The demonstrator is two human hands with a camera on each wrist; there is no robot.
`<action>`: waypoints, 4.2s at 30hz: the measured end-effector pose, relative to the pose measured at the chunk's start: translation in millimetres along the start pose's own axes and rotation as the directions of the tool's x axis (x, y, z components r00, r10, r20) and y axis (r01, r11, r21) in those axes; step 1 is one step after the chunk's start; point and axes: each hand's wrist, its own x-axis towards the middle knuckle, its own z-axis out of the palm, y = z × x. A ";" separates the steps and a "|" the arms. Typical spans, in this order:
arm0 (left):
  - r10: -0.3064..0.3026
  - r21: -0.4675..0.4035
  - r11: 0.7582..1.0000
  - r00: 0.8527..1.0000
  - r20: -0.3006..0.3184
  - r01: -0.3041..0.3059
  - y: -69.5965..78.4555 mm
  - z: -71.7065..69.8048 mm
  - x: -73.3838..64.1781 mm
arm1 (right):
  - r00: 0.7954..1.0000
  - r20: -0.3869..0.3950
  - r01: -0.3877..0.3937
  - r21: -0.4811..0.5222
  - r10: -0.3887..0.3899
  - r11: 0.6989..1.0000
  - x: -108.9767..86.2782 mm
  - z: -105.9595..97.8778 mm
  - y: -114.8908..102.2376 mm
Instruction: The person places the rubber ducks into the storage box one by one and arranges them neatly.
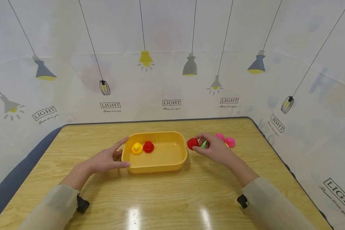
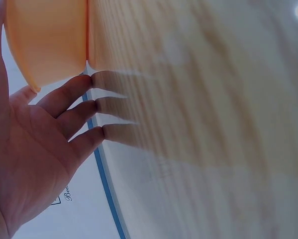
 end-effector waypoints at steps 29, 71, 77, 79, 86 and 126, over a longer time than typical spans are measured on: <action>-0.026 -0.021 0.999 1.000 0.008 0.027 -1.2 0.7 0.9 | 0.988 0.141 0.067 -0.003 -0.066 0.998 90.0 86.1 -64.8; -0.008 -0.014 1.000 1.000 0.003 0.008 0.5 -0.7 1.8 | 0.987 0.160 0.024 -0.329 0.030 0.944 94.3 104.6 -55.4; -0.001 -0.025 1.000 1.000 0.001 0.001 -0.5 0.6 0.9 | 0.984 0.171 0.006 -0.307 0.049 0.952 92.7 103.8 -57.5; -0.001 -0.025 1.000 1.000 0.000 0.001 -0.8 1.0 0.6 | 0.984 0.171 0.007 -0.305 0.047 0.952 92.1 103.7 -58.2; 0.005 -0.017 1.000 1.000 0.001 -0.005 -1.3 0.2 1.0 | 0.985 0.170 0.017 -0.310 0.038 0.951 90.9 102.7 -61.3; 0.018 -0.007 1.000 1.000 0.000 -0.018 -2.1 0.8 1.3 | 0.996 0.080 0.041 -0.095 -0.033 0.995 91.8 100.7 -51.4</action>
